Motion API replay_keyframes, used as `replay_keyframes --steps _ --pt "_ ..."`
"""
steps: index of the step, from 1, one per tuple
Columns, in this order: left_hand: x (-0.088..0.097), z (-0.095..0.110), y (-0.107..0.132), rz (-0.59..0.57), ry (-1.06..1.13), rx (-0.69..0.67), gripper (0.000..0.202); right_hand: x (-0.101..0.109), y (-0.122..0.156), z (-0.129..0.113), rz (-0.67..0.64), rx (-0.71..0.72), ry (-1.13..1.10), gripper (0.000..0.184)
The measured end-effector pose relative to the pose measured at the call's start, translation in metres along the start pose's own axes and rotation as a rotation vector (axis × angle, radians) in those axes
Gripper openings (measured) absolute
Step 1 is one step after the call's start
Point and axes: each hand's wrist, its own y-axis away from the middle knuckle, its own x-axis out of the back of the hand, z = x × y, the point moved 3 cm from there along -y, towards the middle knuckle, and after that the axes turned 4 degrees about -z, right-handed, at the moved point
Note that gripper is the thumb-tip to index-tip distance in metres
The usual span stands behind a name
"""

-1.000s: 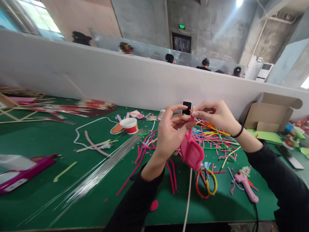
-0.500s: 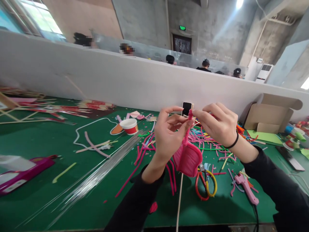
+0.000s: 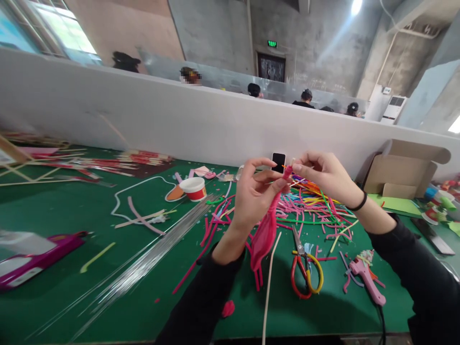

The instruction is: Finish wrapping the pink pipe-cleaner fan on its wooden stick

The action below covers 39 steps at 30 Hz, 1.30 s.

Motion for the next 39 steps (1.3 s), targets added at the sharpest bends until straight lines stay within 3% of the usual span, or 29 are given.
replay_keyframes --steps 2,4,10,13,16,20,27,29,33,35,39 --pt "0.002 0.001 -0.003 -0.093 0.092 0.035 0.040 0.001 -0.001 0.004 -0.108 -0.138 -0.248 0.037" --pt "0.004 0.000 -0.005 -0.163 0.151 0.060 0.042 0.000 -0.002 0.007 -0.122 -0.189 -0.386 0.039" --pt "0.005 -0.017 -0.009 -0.293 0.299 0.142 0.051 -0.014 -0.002 0.016 -0.185 -0.126 -0.510 0.038" --pt "0.004 -0.015 -0.008 -0.258 0.194 0.142 0.055 -0.018 -0.003 0.018 -0.107 -0.088 -0.460 0.039" --pt "0.001 -0.005 -0.003 -0.135 -0.049 0.074 0.063 -0.018 -0.001 0.012 0.033 -0.034 -0.390 0.039" --pt "-0.003 0.009 0.005 0.002 -0.186 -0.024 0.049 -0.019 0.001 -0.001 0.051 0.023 -0.377 0.036" --pt "-0.003 0.017 0.006 -0.126 0.044 0.063 0.044 -0.025 -0.004 0.007 -0.058 0.049 -0.549 0.034" --pt "-0.003 0.017 0.006 -0.170 0.073 0.087 0.043 -0.023 -0.006 0.008 -0.041 0.105 -0.491 0.034" --pt "0.000 0.014 0.004 -0.208 0.063 0.120 0.036 -0.007 -0.004 -0.004 0.095 0.248 -0.065 0.028" --pt "0.001 0.012 0.003 -0.227 0.058 0.132 0.036 0.000 -0.003 -0.011 0.085 0.255 0.076 0.028" --pt "0.006 0.009 0.001 -0.312 0.077 0.143 0.037 0.002 -0.002 -0.010 0.019 0.244 0.091 0.028"
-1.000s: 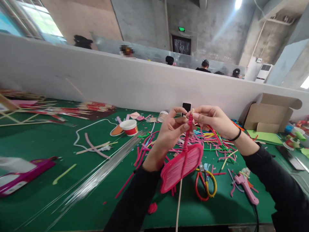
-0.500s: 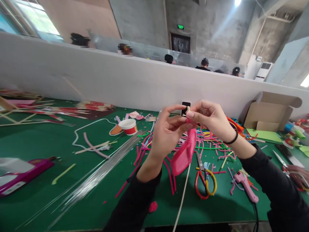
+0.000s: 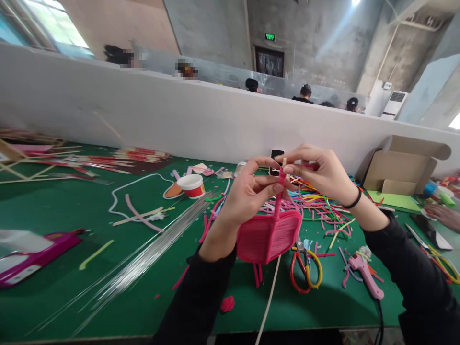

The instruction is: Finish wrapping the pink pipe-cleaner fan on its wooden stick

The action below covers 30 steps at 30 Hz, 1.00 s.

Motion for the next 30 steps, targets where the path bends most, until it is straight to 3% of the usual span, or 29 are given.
replay_keyframes --steps 5,8,11,15,22,30 --pt "0.006 -0.004 -0.001 -0.041 -0.020 0.036 0.044 -0.010 0.003 0.011 0.061 -0.061 -0.012 0.038" --pt "0.005 -0.004 -0.001 0.050 -0.174 0.017 0.057 -0.015 0.004 0.014 0.121 -0.081 0.027 0.040" --pt "0.001 -0.004 0.000 0.190 -0.320 -0.024 0.051 -0.016 0.003 0.010 0.174 -0.035 0.103 0.038" --pt "-0.002 -0.004 0.002 0.336 -0.289 -0.086 0.048 -0.013 0.000 0.005 0.172 -0.034 0.133 0.038" --pt "0.000 -0.002 -0.001 0.274 -0.129 -0.007 0.051 -0.002 -0.003 0.007 -0.032 -0.032 0.042 0.022" --pt "0.005 -0.006 -0.004 0.158 -0.041 0.035 0.068 -0.005 -0.002 0.017 -0.131 -0.114 -0.153 0.026"
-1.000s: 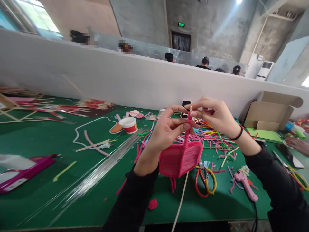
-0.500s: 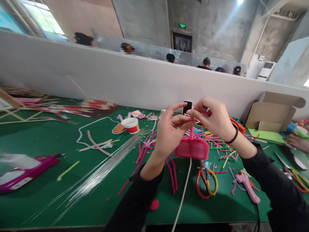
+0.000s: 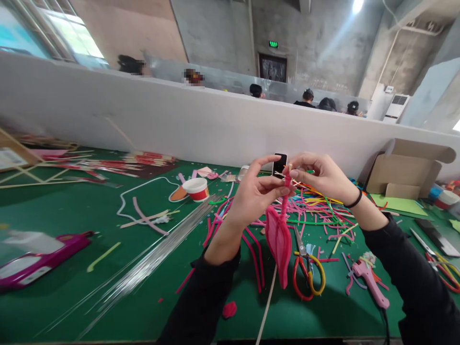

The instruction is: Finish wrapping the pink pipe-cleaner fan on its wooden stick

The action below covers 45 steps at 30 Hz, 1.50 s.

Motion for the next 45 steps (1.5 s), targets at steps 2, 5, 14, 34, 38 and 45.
replay_keyframes --steps 2,5,14,34,38,45 --pt "0.002 -0.002 -0.002 -0.072 0.046 0.017 0.068 0.000 0.001 0.000 0.004 -0.008 0.024 0.030" --pt "0.003 -0.003 -0.003 -0.134 0.058 0.021 0.062 0.000 0.001 -0.003 0.014 0.011 0.097 0.035" --pt "-0.006 0.001 0.006 -0.008 -0.192 -0.027 0.056 0.000 0.003 -0.015 0.125 0.028 0.303 0.037" --pt "0.000 0.002 0.007 -0.187 -0.040 0.060 0.095 0.001 0.001 -0.006 0.021 0.002 0.071 0.036" --pt "-0.004 0.006 0.010 -0.011 -0.215 -0.009 0.093 0.001 -0.002 -0.012 0.140 0.025 0.152 0.040" --pt "-0.009 0.008 0.014 0.224 -0.315 -0.192 0.067 -0.010 -0.006 -0.021 0.168 0.087 0.323 0.033"
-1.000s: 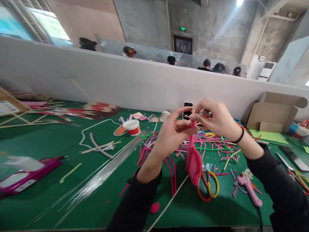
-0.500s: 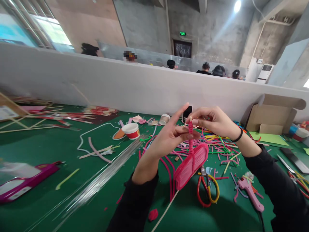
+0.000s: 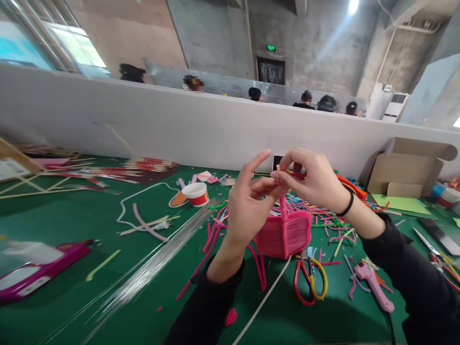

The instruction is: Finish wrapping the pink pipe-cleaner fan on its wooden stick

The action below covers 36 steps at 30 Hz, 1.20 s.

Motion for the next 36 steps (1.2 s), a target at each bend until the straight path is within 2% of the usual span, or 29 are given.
replay_keyframes --steps 6,11,14,18,21,23,25,33,36 --pt "0.004 -0.005 -0.003 -0.071 0.078 0.053 0.075 0.007 -0.002 -0.001 -0.112 0.053 0.052 0.013" --pt "0.008 -0.006 -0.006 -0.113 0.069 0.074 0.080 0.007 -0.005 0.005 -0.207 0.060 -0.115 0.018" --pt "0.005 -0.004 -0.007 -0.160 0.141 0.096 0.079 0.004 -0.005 0.008 -0.250 0.017 -0.186 0.028" --pt "0.002 -0.001 -0.007 -0.092 0.212 0.072 0.075 0.001 -0.006 0.005 -0.181 -0.025 -0.159 0.038" --pt "0.003 0.002 -0.005 0.019 0.169 0.020 0.071 -0.001 -0.008 -0.001 -0.094 -0.016 -0.075 0.038" --pt "0.004 0.002 -0.004 0.061 0.143 0.049 0.062 -0.003 -0.009 -0.005 -0.079 0.002 -0.034 0.038" --pt "0.006 0.002 -0.004 0.055 0.145 0.099 0.055 -0.004 -0.010 -0.006 -0.088 -0.006 -0.024 0.041" --pt "0.014 0.000 -0.010 -0.020 0.246 0.154 0.059 -0.001 -0.011 -0.005 -0.218 -0.038 -0.167 0.038" --pt "0.012 -0.003 -0.012 -0.069 0.292 0.182 0.056 -0.004 -0.012 -0.001 -0.182 -0.042 -0.186 0.041"
